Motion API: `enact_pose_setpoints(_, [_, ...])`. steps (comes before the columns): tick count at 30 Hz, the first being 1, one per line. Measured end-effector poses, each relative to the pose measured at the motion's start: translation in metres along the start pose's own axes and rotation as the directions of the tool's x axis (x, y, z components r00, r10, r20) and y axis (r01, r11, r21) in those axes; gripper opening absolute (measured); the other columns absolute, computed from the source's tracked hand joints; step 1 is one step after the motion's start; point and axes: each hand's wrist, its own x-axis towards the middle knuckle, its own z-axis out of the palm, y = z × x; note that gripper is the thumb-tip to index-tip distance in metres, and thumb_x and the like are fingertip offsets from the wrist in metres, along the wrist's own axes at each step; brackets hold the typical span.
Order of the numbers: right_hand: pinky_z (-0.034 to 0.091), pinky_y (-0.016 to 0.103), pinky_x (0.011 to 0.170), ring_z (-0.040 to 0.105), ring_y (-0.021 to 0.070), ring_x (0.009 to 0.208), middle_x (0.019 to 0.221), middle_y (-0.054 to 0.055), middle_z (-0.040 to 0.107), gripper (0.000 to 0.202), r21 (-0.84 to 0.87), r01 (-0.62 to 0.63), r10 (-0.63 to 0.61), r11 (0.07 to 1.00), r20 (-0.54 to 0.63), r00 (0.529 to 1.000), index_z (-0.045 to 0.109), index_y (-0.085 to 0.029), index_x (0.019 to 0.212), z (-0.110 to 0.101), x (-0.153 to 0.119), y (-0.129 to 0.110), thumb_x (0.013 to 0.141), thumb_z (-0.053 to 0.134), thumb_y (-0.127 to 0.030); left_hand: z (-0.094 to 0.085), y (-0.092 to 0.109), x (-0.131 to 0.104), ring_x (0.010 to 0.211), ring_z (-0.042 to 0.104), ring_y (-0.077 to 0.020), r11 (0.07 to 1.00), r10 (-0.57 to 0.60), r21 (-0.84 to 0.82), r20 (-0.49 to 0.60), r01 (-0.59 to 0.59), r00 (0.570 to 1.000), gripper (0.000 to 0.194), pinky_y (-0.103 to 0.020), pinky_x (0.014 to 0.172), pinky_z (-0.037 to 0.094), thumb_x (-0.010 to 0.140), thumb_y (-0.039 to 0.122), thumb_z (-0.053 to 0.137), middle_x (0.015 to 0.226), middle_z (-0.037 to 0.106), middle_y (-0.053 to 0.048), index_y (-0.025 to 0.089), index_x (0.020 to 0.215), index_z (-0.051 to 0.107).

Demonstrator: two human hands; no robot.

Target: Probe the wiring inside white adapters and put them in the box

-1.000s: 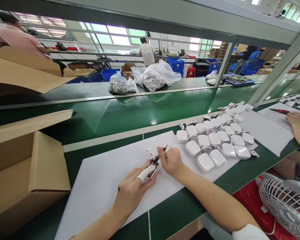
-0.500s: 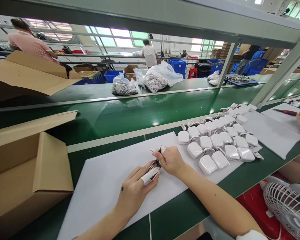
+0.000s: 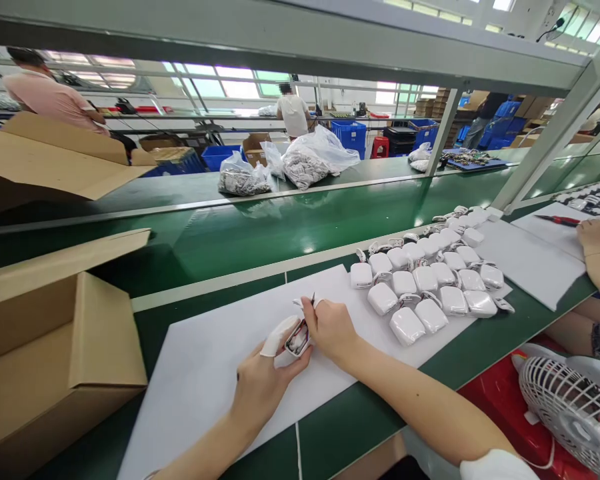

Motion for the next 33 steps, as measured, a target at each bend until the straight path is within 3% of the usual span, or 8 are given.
enact_pose_setpoints(3, [0.022,0.024,0.041,0.033,0.0084,0.036,0.041,-0.003,0.038,0.048,0.007,0.026,-0.026,1.000,-0.015,1.000,0.037,-0.020,0.054,-0.004,0.005,0.004,0.099,0.025,-0.033,0.001,-0.001,-0.002,0.074,0.067,-0.0185,0.996,-0.088,-0.033,0.016,0.088,0.996,0.045,-0.028,0.065,0.055,0.079,0.026,0.061,0.094,0.069,-0.005,0.019,0.121,0.048])
enact_pose_setpoints(10, [0.024,0.023,0.043,0.033,0.0078,0.037,0.041,-0.003,0.037,0.052,0.050,0.108,-0.110,0.993,0.035,0.993,0.035,-0.020,0.052,-0.007,0.004,0.010,0.099,0.020,-0.039,0.001,0.001,-0.003,0.075,0.067,-0.0183,0.994,-0.105,-0.023,0.054,0.106,0.993,0.051,-0.026,0.063,0.054,0.072,0.021,0.067,0.091,0.068,-0.004,0.022,0.120,0.049])
enact_pose_setpoints(16, [0.020,0.024,0.041,0.033,0.0074,0.035,0.040,-0.003,0.039,0.052,-0.038,0.048,-0.045,0.998,0.067,0.997,0.039,-0.018,0.051,0.003,-0.006,0.005,0.099,0.025,-0.031,0.005,-0.001,-0.004,0.074,0.066,-0.0194,0.992,-0.101,-0.075,0.070,0.106,0.992,0.052,-0.028,0.061,0.053,0.075,0.021,0.064,0.086,0.068,-0.003,0.022,0.124,0.047])
enact_pose_setpoints(21, [0.020,0.025,0.042,0.034,0.0075,0.035,0.039,-0.003,0.040,0.049,-0.064,0.200,-0.200,0.978,0.014,0.980,0.039,-0.018,0.050,-0.002,-0.003,0.008,0.097,0.032,-0.027,0.003,-0.001,-0.002,0.074,0.066,-0.0171,0.990,-0.108,-0.085,0.089,0.115,0.990,0.051,-0.026,0.063,0.054,0.074,0.019,0.064,0.090,0.067,-0.003,0.023,0.122,0.047])
enact_pose_setpoints(27, [0.020,0.026,0.043,0.031,0.0089,0.036,0.041,-0.004,0.039,0.038,-0.052,0.446,-0.449,0.894,-0.097,0.888,0.039,-0.019,0.056,-0.012,-0.006,0.013,0.094,0.037,-0.018,0.005,0.009,-0.003,0.070,0.064,-0.0170,0.996,-0.034,-0.075,0.103,0.042,0.994,0.049,-0.026,0.061,0.053,0.072,0.021,0.064,0.080,0.066,-0.002,0.020,0.119,0.049])
enact_pose_setpoints(31, [0.022,0.026,0.042,0.032,0.0094,0.036,0.042,-0.004,0.040,0.035,-0.070,0.487,-0.491,0.870,-0.187,0.851,0.039,-0.019,0.057,-0.023,-0.001,0.006,0.092,0.039,-0.017,0.002,0.015,0.002,0.063,0.061,-0.0166,0.995,-0.095,-0.017,0.158,0.098,0.983,0.047,-0.025,0.057,0.049,0.068,0.019,0.067,0.071,0.065,0.000,0.020,0.114,0.053])
enact_pose_setpoints(33, [0.027,0.027,0.044,0.039,0.0116,0.040,0.046,0.000,0.047,0.032,-0.086,0.440,-0.446,0.894,-0.258,0.857,0.045,-0.019,0.062,-0.034,0.004,0.005,0.093,0.036,-0.018,-0.001,0.017,0.008,0.057,0.059,-0.0156,0.990,-0.140,0.014,0.207,0.140,0.968,0.039,-0.024,0.052,0.046,0.068,0.020,0.067,0.066,0.062,0.002,0.020,0.106,0.057])
